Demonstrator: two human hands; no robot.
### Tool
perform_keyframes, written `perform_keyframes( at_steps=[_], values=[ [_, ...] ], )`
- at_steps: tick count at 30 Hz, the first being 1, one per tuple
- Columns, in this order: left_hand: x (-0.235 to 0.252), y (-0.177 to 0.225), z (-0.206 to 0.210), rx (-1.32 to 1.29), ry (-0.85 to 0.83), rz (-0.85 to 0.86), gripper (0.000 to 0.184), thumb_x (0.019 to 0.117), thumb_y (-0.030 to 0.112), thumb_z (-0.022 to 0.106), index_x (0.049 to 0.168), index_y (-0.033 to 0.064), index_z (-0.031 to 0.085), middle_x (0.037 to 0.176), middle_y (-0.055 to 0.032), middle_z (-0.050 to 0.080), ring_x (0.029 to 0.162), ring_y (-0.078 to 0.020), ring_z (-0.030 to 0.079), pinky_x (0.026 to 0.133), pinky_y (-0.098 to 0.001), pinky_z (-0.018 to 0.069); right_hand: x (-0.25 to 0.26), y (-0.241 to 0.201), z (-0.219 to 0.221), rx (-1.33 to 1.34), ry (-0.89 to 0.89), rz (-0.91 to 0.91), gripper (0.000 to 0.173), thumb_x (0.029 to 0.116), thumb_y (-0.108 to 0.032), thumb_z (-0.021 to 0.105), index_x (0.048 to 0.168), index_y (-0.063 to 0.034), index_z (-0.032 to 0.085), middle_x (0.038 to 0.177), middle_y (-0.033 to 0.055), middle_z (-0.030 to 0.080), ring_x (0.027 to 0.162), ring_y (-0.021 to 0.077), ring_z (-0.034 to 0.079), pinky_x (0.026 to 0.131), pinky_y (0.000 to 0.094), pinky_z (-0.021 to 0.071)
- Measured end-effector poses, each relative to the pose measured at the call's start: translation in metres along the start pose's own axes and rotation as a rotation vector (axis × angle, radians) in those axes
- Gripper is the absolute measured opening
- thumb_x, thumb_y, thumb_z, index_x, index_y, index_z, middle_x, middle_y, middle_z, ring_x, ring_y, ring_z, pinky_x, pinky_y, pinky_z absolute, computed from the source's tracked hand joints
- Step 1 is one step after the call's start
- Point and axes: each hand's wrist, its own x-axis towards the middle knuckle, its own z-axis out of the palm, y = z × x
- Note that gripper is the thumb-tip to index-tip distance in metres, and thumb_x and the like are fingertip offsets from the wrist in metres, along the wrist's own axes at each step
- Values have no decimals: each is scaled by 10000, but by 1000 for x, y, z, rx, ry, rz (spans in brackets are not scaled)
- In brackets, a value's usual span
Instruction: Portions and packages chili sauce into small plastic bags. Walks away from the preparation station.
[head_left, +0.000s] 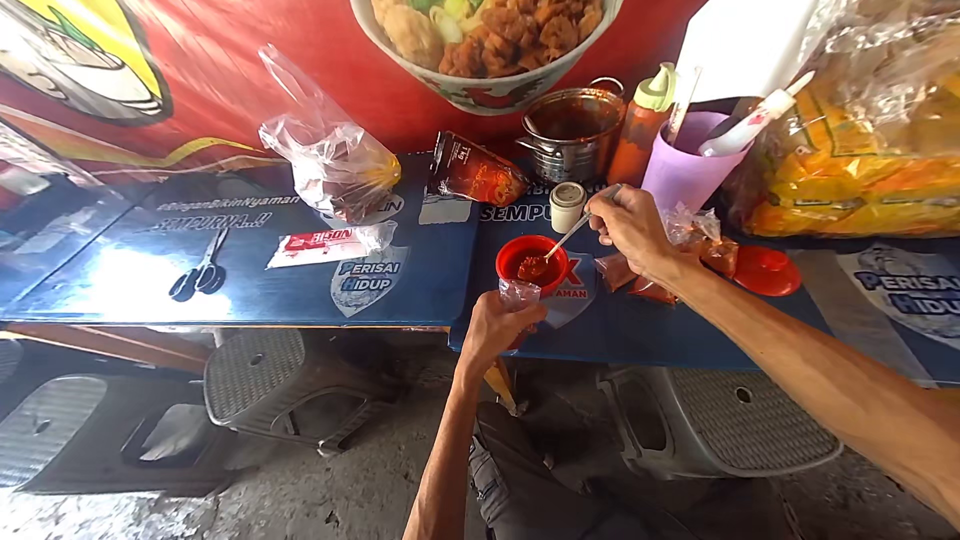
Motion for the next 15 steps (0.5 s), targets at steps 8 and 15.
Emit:
perform_keyframes(
  at_steps=[8, 15],
  values=[
    [0, 0, 0, -8, 4, 1, 113, 878, 99, 768, 922, 19, 699, 761, -25, 717, 671, -96, 699, 689, -263, 605, -36, -19, -2, -10, -155, -280, 161, 1063, -149, 501, 1044, -54, 631, 706, -11, 575, 553, 48, 481, 507, 197, 392],
    [-1, -3, 0, -22, -2, 17, 112, 882, 92, 762, 931, 13, 699, 770, -32, 719, 685, -104, 705, 700, -270, 613, -44, -9, -12, 6, -195, -681, 185, 1068, -126, 498, 1139, -5, 619, 781, 22, 608, 610, 43, 550, 529, 164, 473]
  ],
)
